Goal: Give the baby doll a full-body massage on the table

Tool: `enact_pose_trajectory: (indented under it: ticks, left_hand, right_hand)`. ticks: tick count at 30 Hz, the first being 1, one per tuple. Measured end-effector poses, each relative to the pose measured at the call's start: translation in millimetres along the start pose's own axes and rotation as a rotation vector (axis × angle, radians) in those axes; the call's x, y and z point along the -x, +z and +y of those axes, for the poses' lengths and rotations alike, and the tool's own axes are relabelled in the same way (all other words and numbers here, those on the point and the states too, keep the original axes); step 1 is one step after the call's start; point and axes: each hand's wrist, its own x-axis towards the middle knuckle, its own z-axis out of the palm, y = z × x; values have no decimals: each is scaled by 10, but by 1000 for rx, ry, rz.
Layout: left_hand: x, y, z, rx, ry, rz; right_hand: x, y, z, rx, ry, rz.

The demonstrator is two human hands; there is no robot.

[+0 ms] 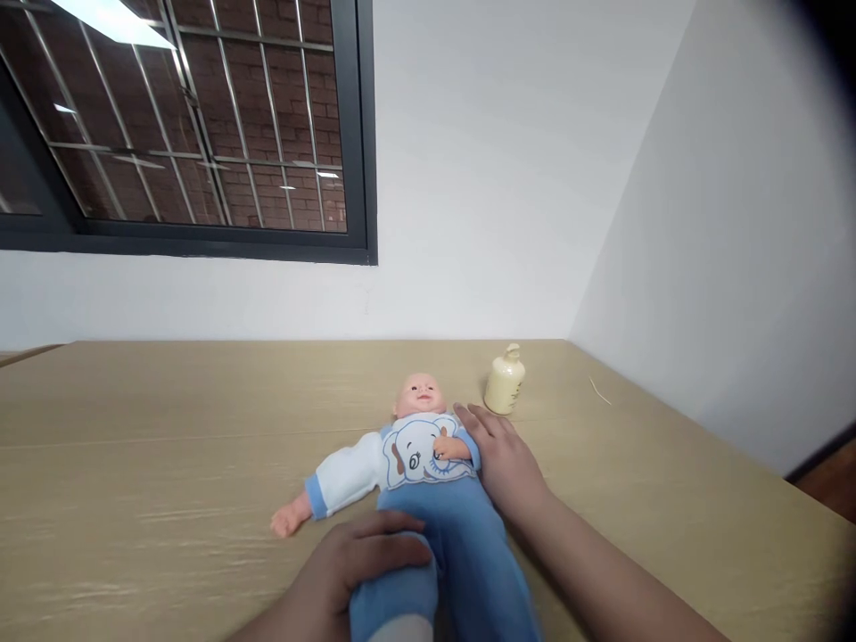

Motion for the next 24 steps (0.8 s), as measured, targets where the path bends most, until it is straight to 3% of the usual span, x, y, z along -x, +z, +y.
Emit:
enact_pose_trajectory:
  ticks: [3,7,9,15,20,24]
  left_hand:
    - [-10,-10,-21,-68,89,95]
    - [-57,13,7,-24,-101,135]
    - [-74,12,15,-9,-131,151]
    - [-63,-64,80,-74,102,77]
    - [4,-45,152,-109,133,-71]
    - [67,43,45,-211,136,-180]
  right_hand:
    - [5,-42,-3,39,-21,-44]
    - [1,-93,-15,20,-41,-87]
    - [-2,-107,-28,-2,-41,-90]
    - [3,-129,-84,-139,25,-42]
    - [28,-97,22,-455,210,14]
    - [34,58,263,-828,508,130]
